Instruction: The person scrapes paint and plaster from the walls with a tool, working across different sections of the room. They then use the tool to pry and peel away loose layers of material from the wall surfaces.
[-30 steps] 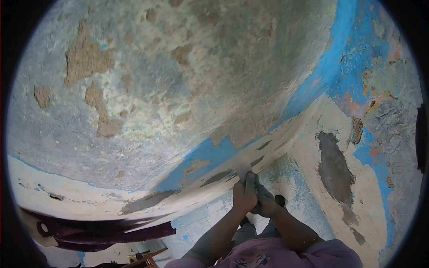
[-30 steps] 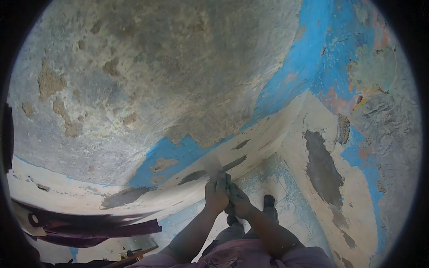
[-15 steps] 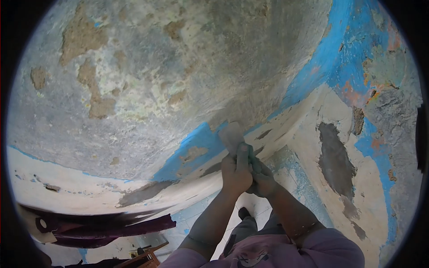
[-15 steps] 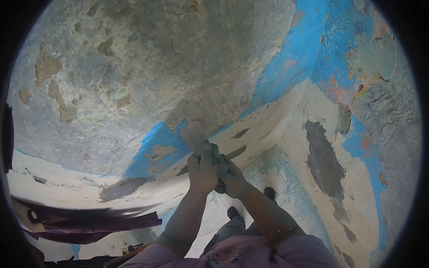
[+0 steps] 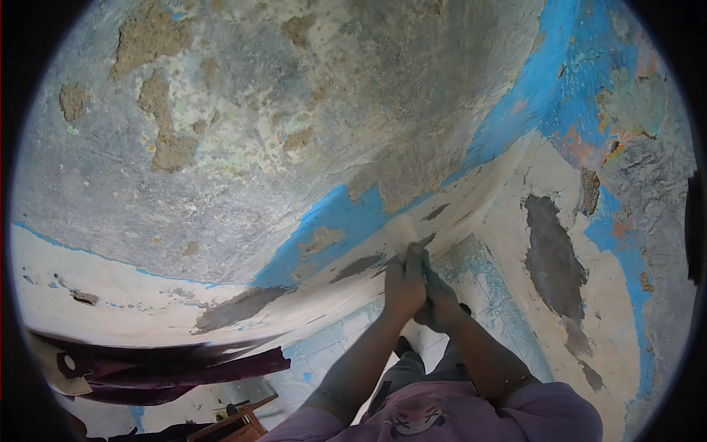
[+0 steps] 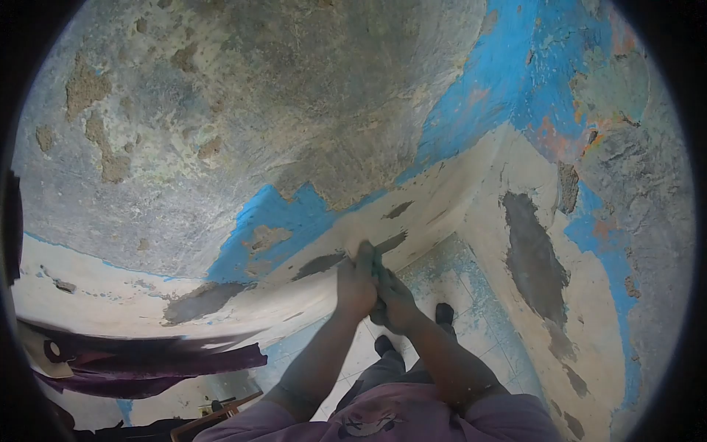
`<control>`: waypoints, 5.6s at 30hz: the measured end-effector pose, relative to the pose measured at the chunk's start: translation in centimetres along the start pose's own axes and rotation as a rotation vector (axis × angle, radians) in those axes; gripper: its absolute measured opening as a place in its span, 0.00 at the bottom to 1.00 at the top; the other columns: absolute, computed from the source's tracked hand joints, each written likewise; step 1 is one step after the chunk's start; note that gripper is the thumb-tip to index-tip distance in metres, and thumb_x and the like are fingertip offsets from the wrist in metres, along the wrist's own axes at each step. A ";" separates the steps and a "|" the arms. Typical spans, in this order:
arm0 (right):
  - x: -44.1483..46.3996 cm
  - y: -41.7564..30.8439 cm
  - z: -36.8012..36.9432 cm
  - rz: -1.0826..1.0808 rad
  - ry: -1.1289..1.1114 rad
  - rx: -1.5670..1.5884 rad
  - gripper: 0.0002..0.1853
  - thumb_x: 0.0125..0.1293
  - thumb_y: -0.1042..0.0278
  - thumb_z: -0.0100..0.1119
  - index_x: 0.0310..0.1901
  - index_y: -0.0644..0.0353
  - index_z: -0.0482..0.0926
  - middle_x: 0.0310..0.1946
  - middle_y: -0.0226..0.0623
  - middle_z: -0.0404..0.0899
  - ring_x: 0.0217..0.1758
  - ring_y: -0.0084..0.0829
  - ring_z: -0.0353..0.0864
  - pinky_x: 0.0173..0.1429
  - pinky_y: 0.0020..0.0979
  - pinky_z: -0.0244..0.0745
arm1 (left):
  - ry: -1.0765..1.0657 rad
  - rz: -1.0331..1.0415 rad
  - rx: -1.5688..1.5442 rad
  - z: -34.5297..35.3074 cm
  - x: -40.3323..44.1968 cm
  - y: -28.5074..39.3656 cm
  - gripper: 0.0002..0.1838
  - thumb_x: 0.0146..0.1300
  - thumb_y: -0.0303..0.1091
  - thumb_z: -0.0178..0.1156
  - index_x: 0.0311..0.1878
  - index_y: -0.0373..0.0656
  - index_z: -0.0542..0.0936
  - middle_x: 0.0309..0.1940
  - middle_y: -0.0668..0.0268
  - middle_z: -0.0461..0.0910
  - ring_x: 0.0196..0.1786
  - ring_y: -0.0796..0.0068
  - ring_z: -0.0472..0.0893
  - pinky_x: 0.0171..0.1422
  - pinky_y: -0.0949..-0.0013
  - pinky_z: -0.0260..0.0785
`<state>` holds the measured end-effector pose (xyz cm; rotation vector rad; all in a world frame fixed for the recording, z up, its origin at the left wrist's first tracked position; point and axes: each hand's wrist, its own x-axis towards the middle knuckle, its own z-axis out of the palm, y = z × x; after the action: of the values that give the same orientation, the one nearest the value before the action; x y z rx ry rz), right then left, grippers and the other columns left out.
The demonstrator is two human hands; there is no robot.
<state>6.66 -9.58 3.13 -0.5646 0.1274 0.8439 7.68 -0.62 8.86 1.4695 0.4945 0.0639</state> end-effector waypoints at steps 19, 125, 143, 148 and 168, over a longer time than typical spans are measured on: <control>-0.8 -0.9 1.4 -0.101 -0.036 -0.146 0.10 0.68 0.56 0.47 0.44 0.48 0.63 0.18 0.22 0.61 0.11 0.14 0.55 0.14 0.18 0.48 | -0.020 0.129 0.073 0.1 -0.1 -0.3 0.19 0.68 0.45 0.45 0.26 0.41 0.70 0.13 0.70 0.65 0.17 0.78 0.69 0.24 0.72 0.64; -0.2 -1.7 2.2 -0.060 0.041 -0.127 0.14 0.67 0.51 0.47 0.46 0.50 0.66 0.17 0.22 0.61 0.11 0.13 0.55 0.13 0.17 0.47 | -0.036 0.001 -0.029 0.0 -0.2 2.5 0.22 0.66 0.47 0.48 0.24 0.38 0.74 0.14 0.68 0.71 0.18 0.79 0.71 0.23 0.72 0.61; 0.3 -2.4 2.9 -0.160 -0.108 -0.238 0.11 0.68 0.52 0.46 0.44 0.47 0.64 0.17 0.22 0.61 0.11 0.14 0.55 0.14 0.18 0.49 | -0.030 0.073 -0.051 -0.2 0.2 3.7 0.18 0.66 0.42 0.48 0.28 0.37 0.74 0.16 0.67 0.72 0.19 0.80 0.70 0.24 0.72 0.60; -0.5 -1.9 3.4 -0.119 0.035 -0.150 0.12 0.67 0.52 0.47 0.44 0.48 0.64 0.17 0.22 0.61 0.12 0.14 0.55 0.14 0.18 0.49 | -0.054 0.138 -0.055 -0.2 0.7 1.3 0.19 0.66 0.42 0.49 0.25 0.38 0.74 0.13 0.68 0.70 0.17 0.80 0.70 0.22 0.72 0.59; -1.0 -2.0 4.1 -0.006 0.042 -0.061 0.10 0.68 0.55 0.46 0.43 0.49 0.64 0.17 0.22 0.61 0.11 0.13 0.55 0.13 0.17 0.47 | -0.065 0.004 -0.012 -0.5 -0.2 3.3 0.22 0.68 0.47 0.44 0.25 0.40 0.72 0.14 0.70 0.64 0.17 0.80 0.67 0.30 0.72 0.66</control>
<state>7.02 -9.16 7.71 -0.6394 0.1385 0.8327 8.18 0.18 12.08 1.4564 0.4382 0.0218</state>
